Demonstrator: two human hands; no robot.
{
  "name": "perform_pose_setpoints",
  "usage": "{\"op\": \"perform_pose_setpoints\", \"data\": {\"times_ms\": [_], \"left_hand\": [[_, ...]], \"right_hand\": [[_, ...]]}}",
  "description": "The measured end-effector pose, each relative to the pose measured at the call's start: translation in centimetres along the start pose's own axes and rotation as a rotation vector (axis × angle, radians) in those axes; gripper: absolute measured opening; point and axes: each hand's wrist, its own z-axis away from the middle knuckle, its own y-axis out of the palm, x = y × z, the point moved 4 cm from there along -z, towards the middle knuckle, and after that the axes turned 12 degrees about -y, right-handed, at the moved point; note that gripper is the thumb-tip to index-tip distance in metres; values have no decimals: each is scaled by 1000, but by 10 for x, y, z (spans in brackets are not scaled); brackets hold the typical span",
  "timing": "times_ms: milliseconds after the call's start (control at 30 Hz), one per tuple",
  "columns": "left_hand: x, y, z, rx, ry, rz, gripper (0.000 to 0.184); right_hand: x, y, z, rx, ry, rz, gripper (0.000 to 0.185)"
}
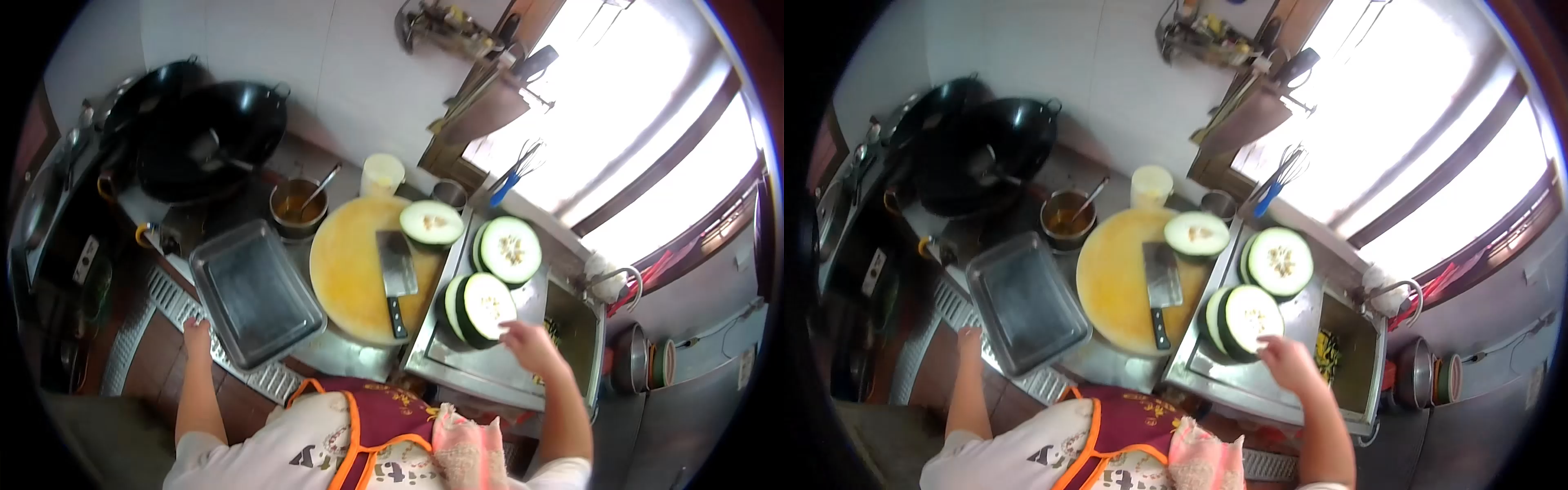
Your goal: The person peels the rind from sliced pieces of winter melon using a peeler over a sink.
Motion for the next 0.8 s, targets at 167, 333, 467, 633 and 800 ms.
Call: {"op": "perform_pose_setpoints", "data": {"times_ms": [167,333,467,633,800], "left_hand": [[-35,-12,14,-205,332,112,41],[-54,-14,27,-236,541,198,39],[-79,-15,59,-184,544,199,35],[-99,-6,75,-6,484,274,29],[-118,16,99,203,444,226,25]], "right_hand": [[81,-117,-80,-363,-292,278,23],[150,-200,-171,-697,-486,610,21],[175,-229,-241,-772,-657,732,25],[193,-231,-290,-501,-535,676,38],[190,-219,-324,-364,-766,1382,22]]}}
